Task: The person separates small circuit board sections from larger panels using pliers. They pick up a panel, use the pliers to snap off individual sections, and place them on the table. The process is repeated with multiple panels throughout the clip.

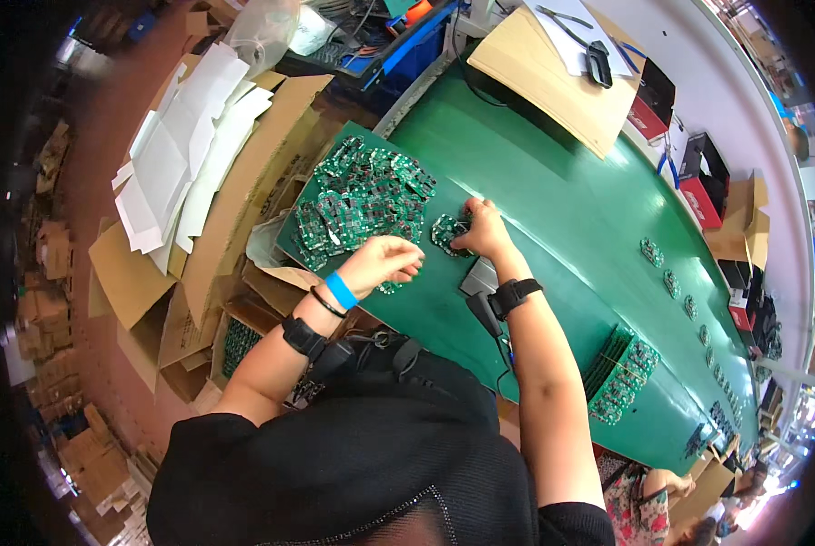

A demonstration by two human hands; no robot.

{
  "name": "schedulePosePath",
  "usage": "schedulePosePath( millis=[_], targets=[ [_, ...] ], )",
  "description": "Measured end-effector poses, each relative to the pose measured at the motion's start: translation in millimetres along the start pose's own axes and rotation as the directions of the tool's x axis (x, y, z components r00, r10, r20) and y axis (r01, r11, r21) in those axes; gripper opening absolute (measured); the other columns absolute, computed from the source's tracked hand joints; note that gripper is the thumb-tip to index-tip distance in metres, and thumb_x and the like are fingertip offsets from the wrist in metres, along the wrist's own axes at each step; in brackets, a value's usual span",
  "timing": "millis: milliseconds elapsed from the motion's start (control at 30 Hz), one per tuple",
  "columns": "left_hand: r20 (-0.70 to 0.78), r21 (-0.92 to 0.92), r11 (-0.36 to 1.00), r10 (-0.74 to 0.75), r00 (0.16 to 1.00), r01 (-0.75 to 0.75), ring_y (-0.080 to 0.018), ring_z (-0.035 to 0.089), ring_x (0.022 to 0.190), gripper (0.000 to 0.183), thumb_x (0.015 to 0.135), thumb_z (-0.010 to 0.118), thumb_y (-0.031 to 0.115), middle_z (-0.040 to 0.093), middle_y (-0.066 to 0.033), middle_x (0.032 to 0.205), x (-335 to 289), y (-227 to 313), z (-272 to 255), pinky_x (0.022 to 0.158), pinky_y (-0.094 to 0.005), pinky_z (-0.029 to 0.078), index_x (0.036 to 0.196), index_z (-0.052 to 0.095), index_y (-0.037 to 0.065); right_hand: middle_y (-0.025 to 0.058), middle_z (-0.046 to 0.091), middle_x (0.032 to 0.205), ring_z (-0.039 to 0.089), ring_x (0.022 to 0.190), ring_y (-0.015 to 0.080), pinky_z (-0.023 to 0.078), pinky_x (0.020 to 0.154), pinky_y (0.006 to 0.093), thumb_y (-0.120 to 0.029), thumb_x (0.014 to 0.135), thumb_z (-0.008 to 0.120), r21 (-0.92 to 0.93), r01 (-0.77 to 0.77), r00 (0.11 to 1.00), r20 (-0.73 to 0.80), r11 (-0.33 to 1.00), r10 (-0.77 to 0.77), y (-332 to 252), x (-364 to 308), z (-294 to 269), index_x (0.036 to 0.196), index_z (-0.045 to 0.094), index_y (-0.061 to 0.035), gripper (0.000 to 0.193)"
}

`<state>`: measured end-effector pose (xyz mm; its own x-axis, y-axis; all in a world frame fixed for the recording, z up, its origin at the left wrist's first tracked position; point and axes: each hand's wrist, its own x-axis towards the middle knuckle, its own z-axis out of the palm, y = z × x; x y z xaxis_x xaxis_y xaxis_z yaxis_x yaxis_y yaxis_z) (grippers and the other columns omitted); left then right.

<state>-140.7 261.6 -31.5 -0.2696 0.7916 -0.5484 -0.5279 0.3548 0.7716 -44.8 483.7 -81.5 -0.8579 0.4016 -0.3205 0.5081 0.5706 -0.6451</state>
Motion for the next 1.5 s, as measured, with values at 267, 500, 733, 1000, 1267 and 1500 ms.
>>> schedulePosePath(
  millis=[267, 500, 733, 1000, 1267, 1500],
  targets=[
    [0.079, -0.498, 0.854, -0.130, 0.988, 0.152, -0.0186, 0.051, 0.108, 0.027, 0.094, 0.057, 0.031, 0.056, -0.0032, 0.112, 59, -18, 67, 0.095, -0.0469, 0.042, 0.118, 0.053, 0.017, 0.0117, 0.063, 0.096, 0.061, 0.086, 0.0175, 0.051, 0.075, 0.0301, -0.016, 0.072, 0.080, 0.841, -0.212, 0.958, 0.078, 0.498, 0.276, 12, -50, -14, 0.114, 0.054, 0.0066, 0.055],
    [0.241, -0.549, 0.829, 0.034, 0.970, 0.108, -0.0197, 0.059, 0.106, 0.030, 0.097, 0.050, 0.031, 0.059, -0.0033, 0.114, 84, -14, 86, 0.091, -0.0519, 0.049, 0.122, 0.051, 0.015, 0.0063, 0.064, 0.085, 0.059, 0.080, 0.0137, 0.049, 0.074, 0.0284, -0.023, 0.080, 0.073, 0.131, 0.115, 0.792, -0.610, 0.985, -0.011, 22, -76, -31, 0.113, 0.063, -0.0009, 0.041],
    [0.299, -0.567, 0.789, -0.070, 0.952, 0.237, -0.0239, 0.059, 0.107, 0.037, 0.098, 0.043, 0.039, 0.058, -0.0061, 0.120, 105, -13, 104, 0.090, -0.0574, 0.047, 0.127, 0.047, 0.016, -0.0008, 0.061, 0.071, 0.053, 0.064, 0.0056, 0.043, 0.057, 0.0219, -0.010, 0.084, 0.067, 0.843, -0.007, 0.931, -0.191, 0.537, 0.312, 14, -94, -70, 0.099, 0.063, 0.0003, 0.019],
    [0.246, -0.543, 0.792, -0.169, 0.954, 0.280, -0.0325, 0.056, 0.112, 0.028, 0.097, 0.049, 0.025, 0.056, -0.0084, 0.123, 127, 3, 98, 0.093, -0.0624, 0.042, 0.123, 0.048, 0.016, 0.0053, 0.063, 0.073, 0.058, 0.057, 0.0088, 0.043, 0.048, 0.0205, -0.007, 0.086, 0.062, 0.856, 0.158, 0.632, -0.471, 0.493, 0.616, 130, -88, -118, 0.105, 0.062, 0.0033, 0.022],
    [0.280, -0.285, 0.931, -0.148, 0.948, 0.230, -0.0280, 0.059, 0.108, 0.033, 0.095, 0.051, 0.014, 0.054, -0.0119, 0.129, 156, 45, 113, 0.075, -0.0432, 0.059, 0.127, 0.045, 0.012, 0.0077, 0.063, 0.074, 0.061, 0.055, 0.0125, 0.048, 0.050, 0.0227, -0.006, 0.087, 0.061, 0.812, -0.034, 0.319, -0.544, 0.583, 0.776, 240, -71, -150, 0.113, 0.059, 0.0012, 0.027],
    [0.296, -0.167, 0.953, -0.197, 0.935, 0.254, -0.0244, 0.061, 0.105, 0.031, 0.093, 0.056, 0.016, 0.058, -0.0089, 0.123, 188, 50, 126, 0.077, -0.0428, 0.058, 0.122, 0.048, 0.010, 0.0134, 0.045, 0.136, 0.046, 0.122, 0.0329, 0.044, 0.094, 0.0422, -0.020, 0.085, 0.063, 0.127, -0.703, 0.300, -0.839, 0.699, 0.454, 275, -86, -168, 0.124, 0.056, -0.0120, 0.041]
  ],
)
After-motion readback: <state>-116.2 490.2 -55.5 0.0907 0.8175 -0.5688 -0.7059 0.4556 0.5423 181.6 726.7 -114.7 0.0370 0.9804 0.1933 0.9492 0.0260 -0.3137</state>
